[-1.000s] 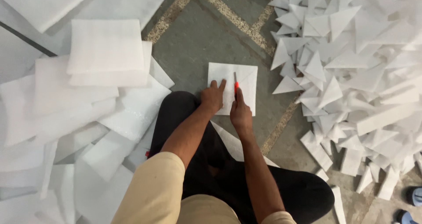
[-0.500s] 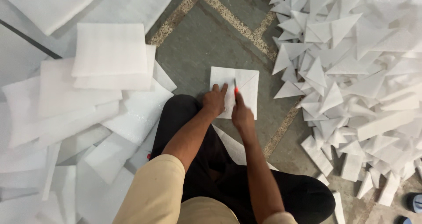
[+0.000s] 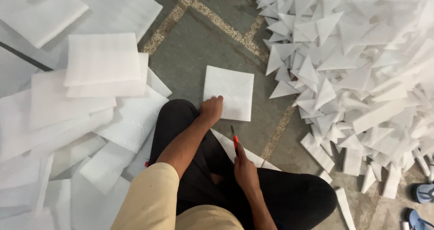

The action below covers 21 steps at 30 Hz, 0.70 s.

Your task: The person sits on the floor and repeatedly cuts square white foam sheets into triangular pieces using a red utility knife. They pick up a sheet, cut it along a diagonal, and place the resulting triangles into a growing pile to the right.

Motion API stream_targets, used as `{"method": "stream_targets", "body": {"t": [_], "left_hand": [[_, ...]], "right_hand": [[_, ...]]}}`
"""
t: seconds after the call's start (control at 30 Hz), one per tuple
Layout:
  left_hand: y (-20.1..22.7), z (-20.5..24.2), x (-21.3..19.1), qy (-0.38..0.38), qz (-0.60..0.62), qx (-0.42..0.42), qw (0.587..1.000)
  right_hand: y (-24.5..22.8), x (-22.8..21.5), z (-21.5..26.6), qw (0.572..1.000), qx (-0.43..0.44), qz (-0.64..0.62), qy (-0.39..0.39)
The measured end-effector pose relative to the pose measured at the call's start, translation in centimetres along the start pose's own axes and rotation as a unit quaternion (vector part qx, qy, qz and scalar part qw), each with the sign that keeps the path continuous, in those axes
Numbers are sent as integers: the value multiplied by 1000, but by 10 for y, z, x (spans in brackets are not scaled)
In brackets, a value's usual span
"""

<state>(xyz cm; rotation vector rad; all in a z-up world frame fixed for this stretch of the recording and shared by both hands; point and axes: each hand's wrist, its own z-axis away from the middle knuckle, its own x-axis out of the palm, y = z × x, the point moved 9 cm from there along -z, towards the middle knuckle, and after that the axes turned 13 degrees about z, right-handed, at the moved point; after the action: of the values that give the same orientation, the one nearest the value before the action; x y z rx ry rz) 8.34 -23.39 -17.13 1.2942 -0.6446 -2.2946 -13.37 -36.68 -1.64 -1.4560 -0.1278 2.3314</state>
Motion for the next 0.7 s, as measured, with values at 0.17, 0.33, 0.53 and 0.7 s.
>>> {"method": "stream_targets", "body": {"t": [0.17, 0.33, 0.53, 0.7], "left_hand": [[21, 26, -42, 29, -34, 0, 999], [28, 34, -67, -18, 7, -9, 1000], [24, 25, -66, 10, 36, 11, 999], [18, 18, -57, 6, 54, 4, 999]], "right_hand": [[-9, 7, -47, 999, -20, -16, 43], [-45, -8, -125, 982, -111, 9, 154], [-72, -24, -202, 991, -62, 29, 113], [-87, -30, -217, 992, -57, 34, 110]]}}
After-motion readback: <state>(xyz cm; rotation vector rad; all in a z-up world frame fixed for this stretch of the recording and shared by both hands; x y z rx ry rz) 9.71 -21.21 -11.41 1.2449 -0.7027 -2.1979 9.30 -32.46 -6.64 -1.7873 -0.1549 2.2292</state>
